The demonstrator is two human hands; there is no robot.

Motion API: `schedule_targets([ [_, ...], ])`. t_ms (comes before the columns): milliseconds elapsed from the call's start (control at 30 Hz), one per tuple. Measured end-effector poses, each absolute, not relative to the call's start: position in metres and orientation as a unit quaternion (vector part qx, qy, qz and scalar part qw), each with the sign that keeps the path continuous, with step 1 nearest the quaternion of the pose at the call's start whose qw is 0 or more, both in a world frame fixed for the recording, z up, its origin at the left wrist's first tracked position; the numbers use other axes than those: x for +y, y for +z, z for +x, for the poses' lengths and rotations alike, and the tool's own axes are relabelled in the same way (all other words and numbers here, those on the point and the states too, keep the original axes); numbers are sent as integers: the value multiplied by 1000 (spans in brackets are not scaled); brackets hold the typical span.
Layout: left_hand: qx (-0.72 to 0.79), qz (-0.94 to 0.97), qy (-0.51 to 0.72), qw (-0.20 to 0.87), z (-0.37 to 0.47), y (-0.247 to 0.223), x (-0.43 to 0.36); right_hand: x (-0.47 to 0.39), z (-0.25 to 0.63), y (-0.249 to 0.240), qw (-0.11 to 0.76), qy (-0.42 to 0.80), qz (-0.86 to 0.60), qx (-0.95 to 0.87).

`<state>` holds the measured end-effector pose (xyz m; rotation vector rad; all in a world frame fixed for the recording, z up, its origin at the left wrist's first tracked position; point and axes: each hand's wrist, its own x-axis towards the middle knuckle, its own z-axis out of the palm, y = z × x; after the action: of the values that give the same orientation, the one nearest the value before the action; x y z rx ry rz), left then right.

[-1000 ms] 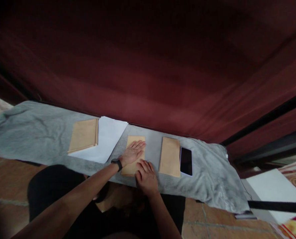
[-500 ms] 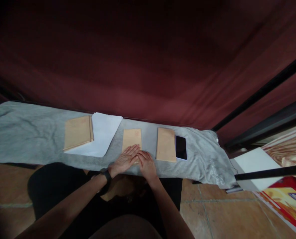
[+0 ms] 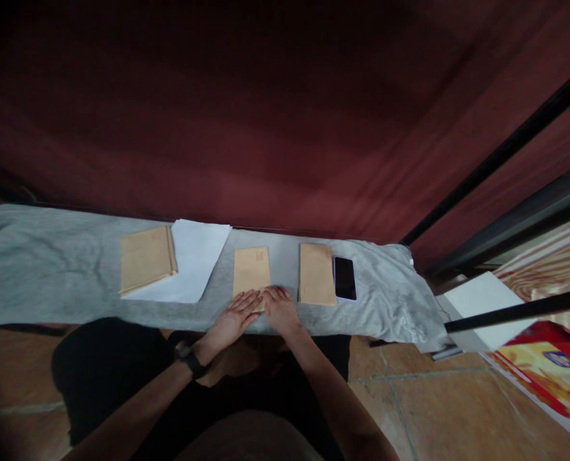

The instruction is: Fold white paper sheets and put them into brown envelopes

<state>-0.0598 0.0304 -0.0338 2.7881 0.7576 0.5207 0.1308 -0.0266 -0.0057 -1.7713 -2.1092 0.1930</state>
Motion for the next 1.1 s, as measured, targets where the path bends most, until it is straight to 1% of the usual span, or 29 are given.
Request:
schedule_targets([
  [233, 250, 940, 209, 102, -62, -30, 28, 1, 130, 3, 134, 50, -620, -771],
  [467, 269, 934, 214, 100, -60, -26, 24, 35, 121, -9, 165, 53, -586, -792],
  [667, 274, 934, 213, 90, -61, -25, 23, 55, 126, -28, 164, 41, -585, -793],
  [867, 275, 935, 208, 87, -61, -23, 22, 80, 132, -31, 170, 25, -585, -793],
  [1100, 279, 930, 221, 94, -60, -25, 23, 110, 134, -36, 155, 22, -610, -777],
])
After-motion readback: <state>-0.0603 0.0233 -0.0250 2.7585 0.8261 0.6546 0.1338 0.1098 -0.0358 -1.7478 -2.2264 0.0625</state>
